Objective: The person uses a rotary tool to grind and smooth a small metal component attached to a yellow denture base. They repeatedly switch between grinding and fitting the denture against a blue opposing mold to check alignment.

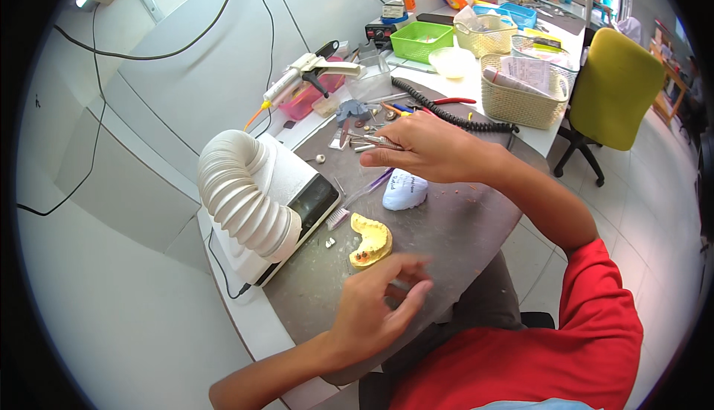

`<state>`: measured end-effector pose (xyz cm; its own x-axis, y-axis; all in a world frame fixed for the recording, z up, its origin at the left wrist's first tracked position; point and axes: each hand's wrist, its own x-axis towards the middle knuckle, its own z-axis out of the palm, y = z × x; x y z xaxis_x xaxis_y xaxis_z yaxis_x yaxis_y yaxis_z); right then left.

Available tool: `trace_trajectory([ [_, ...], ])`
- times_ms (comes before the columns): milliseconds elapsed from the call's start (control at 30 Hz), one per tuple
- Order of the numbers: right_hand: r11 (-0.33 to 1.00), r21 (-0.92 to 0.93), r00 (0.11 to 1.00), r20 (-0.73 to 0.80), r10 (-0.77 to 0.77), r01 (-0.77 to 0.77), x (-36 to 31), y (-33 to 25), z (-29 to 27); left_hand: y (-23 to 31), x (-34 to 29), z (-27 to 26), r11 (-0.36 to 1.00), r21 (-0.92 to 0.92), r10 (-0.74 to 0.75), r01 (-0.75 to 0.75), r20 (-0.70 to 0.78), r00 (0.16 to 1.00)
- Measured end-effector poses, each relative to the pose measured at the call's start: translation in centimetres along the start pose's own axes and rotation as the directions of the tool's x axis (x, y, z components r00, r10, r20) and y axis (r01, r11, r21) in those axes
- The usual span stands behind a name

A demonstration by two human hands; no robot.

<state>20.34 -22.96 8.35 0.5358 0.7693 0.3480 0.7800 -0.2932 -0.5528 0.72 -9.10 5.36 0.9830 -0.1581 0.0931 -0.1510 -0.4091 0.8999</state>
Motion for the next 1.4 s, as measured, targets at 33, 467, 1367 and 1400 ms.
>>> trace_trajectory([
  [33,0.999,0.032,0.999,0.029,0.031,-0.032,-0.3,-0.7,-0.6,-0.2,0.9,1.3,0.985,-0.151,-0.080,0.088,0.056,0.995],
  [467,0.923,0.248,0.922,0.327,0.205,-0.293,-2.5,0.6,-2.5,-2.8,9.9,6.2,0.629,-0.776,0.065,0.037,0.101,0.993],
  [1367,0.903,0.166,0.917,0.099,0.386,-0.398,5.3,-0.4,-0.1,-3.4,10.4,7.5,0.518,-0.855,-0.068,-0.008,-0.051,0.996],
  [1400,0.910,0.160,0.923,0.103,0.371,-0.384,5.3,-0.3,0.0,-3.4,10.4,7.4,0.518,-0.855,-0.067,-0.009,-0.050,0.997],
])
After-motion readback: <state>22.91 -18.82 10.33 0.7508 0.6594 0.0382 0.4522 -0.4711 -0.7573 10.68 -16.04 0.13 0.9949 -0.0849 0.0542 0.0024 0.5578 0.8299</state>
